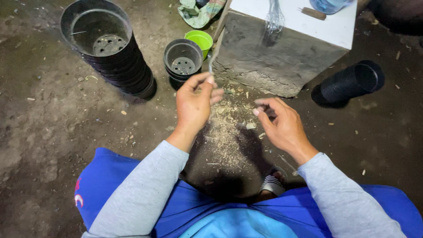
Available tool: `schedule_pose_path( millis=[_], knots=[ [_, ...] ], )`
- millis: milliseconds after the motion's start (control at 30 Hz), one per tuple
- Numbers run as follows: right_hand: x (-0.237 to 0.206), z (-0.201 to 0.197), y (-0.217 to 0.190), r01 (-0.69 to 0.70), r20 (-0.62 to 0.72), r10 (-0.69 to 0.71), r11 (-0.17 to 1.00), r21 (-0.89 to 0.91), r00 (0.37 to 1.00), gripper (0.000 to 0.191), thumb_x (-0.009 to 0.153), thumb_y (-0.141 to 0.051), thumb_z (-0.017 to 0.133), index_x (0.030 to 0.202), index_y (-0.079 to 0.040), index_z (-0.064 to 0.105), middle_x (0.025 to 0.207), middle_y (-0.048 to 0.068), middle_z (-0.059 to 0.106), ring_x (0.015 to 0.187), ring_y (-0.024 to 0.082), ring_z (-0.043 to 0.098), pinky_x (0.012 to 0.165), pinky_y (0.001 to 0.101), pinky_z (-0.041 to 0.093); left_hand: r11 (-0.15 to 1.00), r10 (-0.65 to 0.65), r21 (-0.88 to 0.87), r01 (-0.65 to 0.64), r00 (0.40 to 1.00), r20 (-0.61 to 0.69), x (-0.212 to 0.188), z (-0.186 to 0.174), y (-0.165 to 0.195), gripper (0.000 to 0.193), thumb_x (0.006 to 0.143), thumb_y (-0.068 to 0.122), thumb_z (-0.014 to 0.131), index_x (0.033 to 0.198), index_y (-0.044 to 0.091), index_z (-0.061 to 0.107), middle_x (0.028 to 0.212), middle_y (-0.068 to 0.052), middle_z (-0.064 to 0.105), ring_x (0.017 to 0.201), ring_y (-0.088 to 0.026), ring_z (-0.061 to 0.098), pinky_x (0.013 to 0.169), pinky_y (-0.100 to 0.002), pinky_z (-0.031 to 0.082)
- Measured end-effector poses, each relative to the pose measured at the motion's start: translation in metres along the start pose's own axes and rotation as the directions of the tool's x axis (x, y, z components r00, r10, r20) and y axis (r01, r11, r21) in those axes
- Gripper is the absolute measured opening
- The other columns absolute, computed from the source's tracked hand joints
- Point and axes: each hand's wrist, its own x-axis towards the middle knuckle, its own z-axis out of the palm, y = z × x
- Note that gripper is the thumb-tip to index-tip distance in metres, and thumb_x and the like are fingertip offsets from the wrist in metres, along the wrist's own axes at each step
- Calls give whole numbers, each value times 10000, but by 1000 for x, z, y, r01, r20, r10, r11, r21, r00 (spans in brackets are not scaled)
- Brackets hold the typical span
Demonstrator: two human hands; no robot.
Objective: The person sits on the floor and threads white wire through the drainage holes of black plastic nursery pots to create hanging loops. They then gather a bundle of pre-bent wire hooks and separate them one by one.
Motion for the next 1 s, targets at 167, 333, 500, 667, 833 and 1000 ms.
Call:
schedule_pose_path(
  millis=[167, 333, 500, 667, 833, 1000],
  knots=[
    [-21, 22, -21, -101, 435, 145, 987, -125, 889, 298, 802, -327, 819, 998, -105, 786, 751, 93, 742, 659, 224, 712, 617, 342, 557, 983, 57, -161, -84, 984, -167, 11, -18, 5, 300, 995, 128, 622, 1262, -8, 605, 1011, -115, 659, 906, -271, 762, 761, -361, 657],
    [-40, 55, -17, 112, 422, -109, 994, 17, 900, 214, 881, -266, 762, 923, -56, 764, 864, 96, 772, 767, 264, 748, 692, 353, 575, 980, 82, -164, -114, 979, -187, 11, -17, 8, 333, 998, 153, 635, 1284, -13, 604, 1015, -113, 652, 878, -267, 757, 741, -365, 652],
    [-40, 62, 0, -88, 491, 84, 996, -16, 867, 139, 881, -191, 724, 930, -81, 793, 813, 80, 787, 716, 210, 757, 682, 339, 588, 999, 41, 7, -40, 988, -151, 4, -17, 23, 297, 991, 200, 656, 1210, -1, 666, 926, -67, 679, 781, -195, 756, 650, -296, 615],
    [-34, 53, 13, -119, 519, 78, 992, 46, 851, 128, 855, -146, 714, 915, -74, 800, 828, 52, 813, 732, 128, 768, 710, 304, 602, 929, 220, 281, -241, 970, 106, 5, -32, 52, 258, 1003, 233, 717, 1110, 1, 754, 866, -24, 689, 684, -99, 674, 582, -242, 577],
    [-29, 45, 17, -115, 434, 77, 991, 63, 898, 122, 873, -128, 699, 911, -60, 794, 869, 64, 817, 767, 145, 769, 726, 297, 602, 945, 147, 247, -215, 953, 267, 14, -36, 68, 266, 994, 230, 699, 1155, 21, 738, 922, -35, 734, 687, -77, 671, 551, -234, 555],
    [-21, 26, 9, -170, 327, 136, 983, 75, 935, 134, 882, -159, 722, 963, -93, 806, 891, 48, 817, 771, 138, 766, 718, 292, 610, 873, 259, 384, -299, 954, 154, 55, -56, 72, 252, 1013, 249, 680, 1157, 57, 757, 978, -36, 781, 676, -114, 653, 592, -267, 527]
  ],
)
